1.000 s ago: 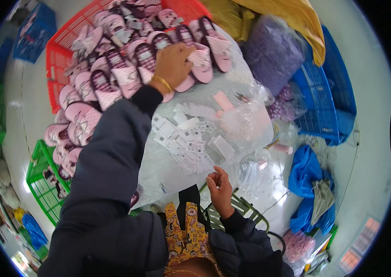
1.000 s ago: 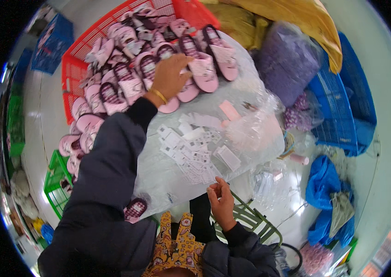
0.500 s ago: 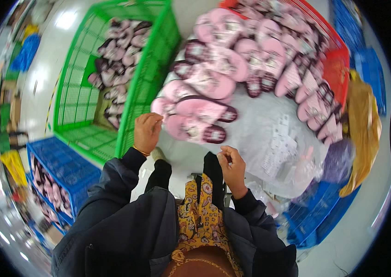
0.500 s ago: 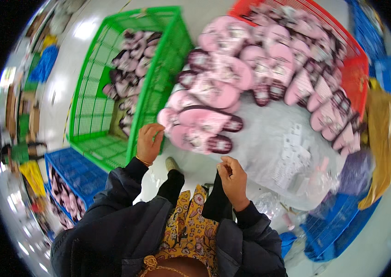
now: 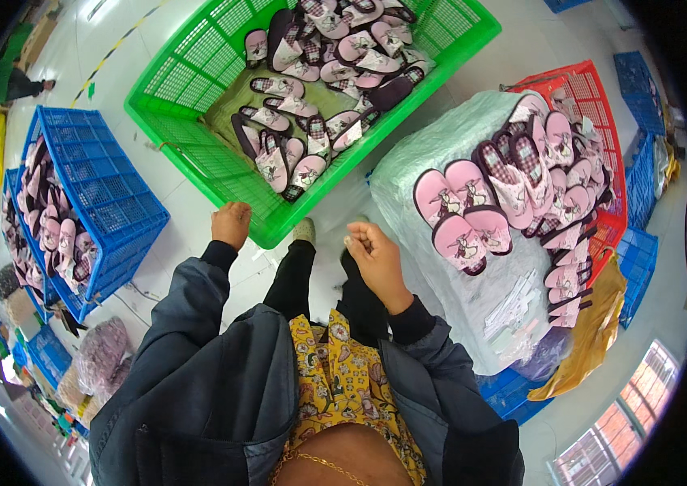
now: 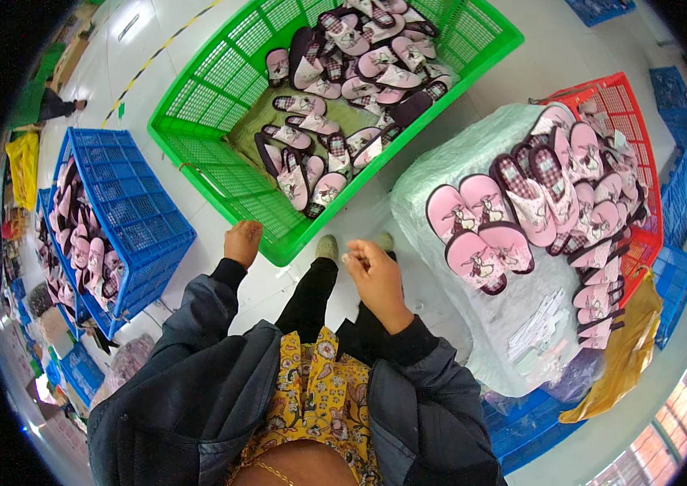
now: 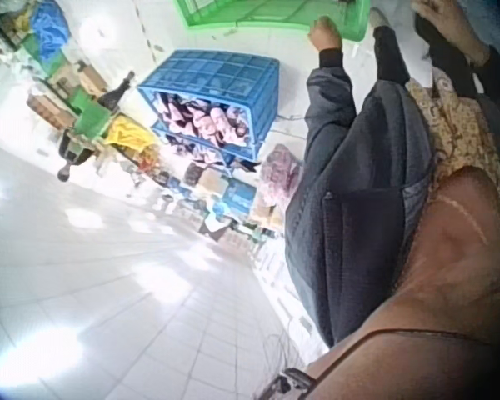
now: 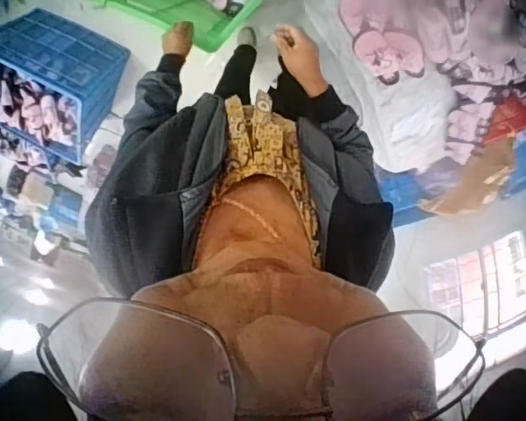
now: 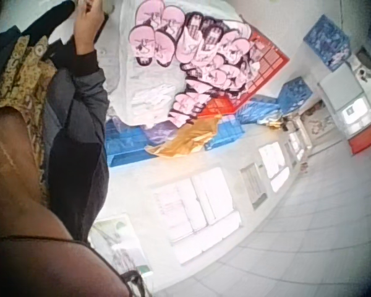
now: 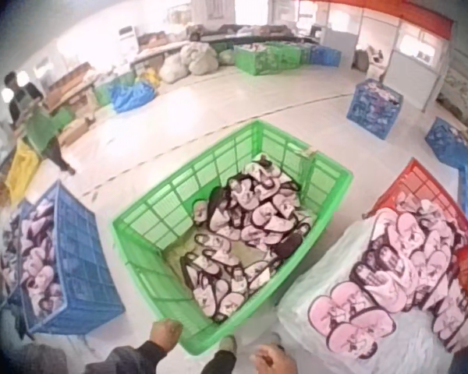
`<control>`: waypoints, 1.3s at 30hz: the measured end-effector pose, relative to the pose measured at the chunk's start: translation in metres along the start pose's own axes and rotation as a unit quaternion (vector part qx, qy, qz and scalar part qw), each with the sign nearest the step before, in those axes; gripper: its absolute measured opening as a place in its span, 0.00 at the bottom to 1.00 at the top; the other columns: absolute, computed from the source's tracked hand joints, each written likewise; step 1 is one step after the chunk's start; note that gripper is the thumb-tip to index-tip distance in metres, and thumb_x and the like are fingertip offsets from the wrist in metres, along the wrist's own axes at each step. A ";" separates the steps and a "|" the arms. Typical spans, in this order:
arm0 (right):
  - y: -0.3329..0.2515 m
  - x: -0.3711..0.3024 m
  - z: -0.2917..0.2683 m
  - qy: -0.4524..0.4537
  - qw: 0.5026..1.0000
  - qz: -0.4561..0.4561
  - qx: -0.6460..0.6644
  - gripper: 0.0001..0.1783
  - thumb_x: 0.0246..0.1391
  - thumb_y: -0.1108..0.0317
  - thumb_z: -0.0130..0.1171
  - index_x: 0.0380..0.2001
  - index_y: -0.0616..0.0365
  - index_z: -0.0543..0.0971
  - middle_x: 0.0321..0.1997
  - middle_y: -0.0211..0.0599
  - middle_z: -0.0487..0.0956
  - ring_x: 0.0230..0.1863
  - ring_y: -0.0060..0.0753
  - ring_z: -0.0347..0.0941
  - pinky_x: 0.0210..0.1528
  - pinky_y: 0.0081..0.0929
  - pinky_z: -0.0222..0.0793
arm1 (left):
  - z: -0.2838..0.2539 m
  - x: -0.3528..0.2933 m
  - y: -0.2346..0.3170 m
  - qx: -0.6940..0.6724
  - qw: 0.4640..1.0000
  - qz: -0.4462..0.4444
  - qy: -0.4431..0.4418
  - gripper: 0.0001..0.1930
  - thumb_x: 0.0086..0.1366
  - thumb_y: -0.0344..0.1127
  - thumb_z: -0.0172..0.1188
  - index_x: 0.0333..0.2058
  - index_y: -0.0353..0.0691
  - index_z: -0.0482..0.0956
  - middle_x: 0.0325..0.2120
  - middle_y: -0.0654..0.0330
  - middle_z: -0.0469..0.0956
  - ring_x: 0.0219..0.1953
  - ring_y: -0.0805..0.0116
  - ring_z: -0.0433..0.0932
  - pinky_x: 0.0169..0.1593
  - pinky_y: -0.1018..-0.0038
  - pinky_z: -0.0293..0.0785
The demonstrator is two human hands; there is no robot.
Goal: The person repeatedly picks up pairs of pink cartoon-patterned slippers from a green plastic basket, inspects them, and places them into a red basket. The person continues this cycle of transferring slippers between baskets throughout the clip.
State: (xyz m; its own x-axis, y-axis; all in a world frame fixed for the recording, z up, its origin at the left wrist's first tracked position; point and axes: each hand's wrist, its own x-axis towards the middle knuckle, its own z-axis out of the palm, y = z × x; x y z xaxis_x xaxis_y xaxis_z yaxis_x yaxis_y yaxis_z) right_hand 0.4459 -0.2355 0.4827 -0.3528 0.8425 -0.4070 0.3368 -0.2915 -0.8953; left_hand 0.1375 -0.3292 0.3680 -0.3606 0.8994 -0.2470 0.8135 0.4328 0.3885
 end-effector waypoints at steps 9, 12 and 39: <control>0.007 0.142 0.036 -0.041 0.997 -0.045 -0.047 0.12 0.52 0.68 0.60 0.39 0.61 0.75 0.32 0.41 0.79 0.31 0.32 0.77 0.33 0.27 0.71 | 0.002 0.060 -0.043 0.115 0.992 0.037 0.029 0.03 0.57 0.35 0.56 0.28 0.46 0.77 0.29 0.60 0.76 0.38 0.58 0.73 0.46 0.61 0.66; 0.023 0.198 0.054 -0.100 0.990 -0.065 -0.079 0.12 0.51 0.68 0.61 0.37 0.61 0.75 0.31 0.43 0.79 0.32 0.38 0.77 0.33 0.29 0.72 | 0.011 0.089 -0.053 0.162 0.986 0.037 0.014 0.04 0.58 0.36 0.55 0.28 0.45 0.76 0.29 0.60 0.76 0.37 0.58 0.73 0.46 0.61 0.65; 0.368 0.412 0.162 -0.104 0.893 0.070 -0.431 0.22 0.45 0.74 0.57 0.47 0.53 0.73 0.51 0.43 0.68 0.49 0.51 0.69 0.48 0.44 0.68 | -0.003 0.134 -0.063 0.020 0.996 0.022 -0.079 0.06 0.51 0.32 0.65 0.27 0.44 0.76 0.28 0.66 0.78 0.30 0.65 0.75 0.36 0.69 0.66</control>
State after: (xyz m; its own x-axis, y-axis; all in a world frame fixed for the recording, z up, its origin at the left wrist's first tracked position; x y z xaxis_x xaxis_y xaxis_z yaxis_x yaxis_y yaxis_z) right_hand 0.2825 -0.0687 -0.0437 -0.3782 0.6970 -0.6093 0.9065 0.1453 -0.3964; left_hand 0.0362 -0.2357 0.3133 -0.2499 0.8957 -0.3678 0.8459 0.3868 0.3673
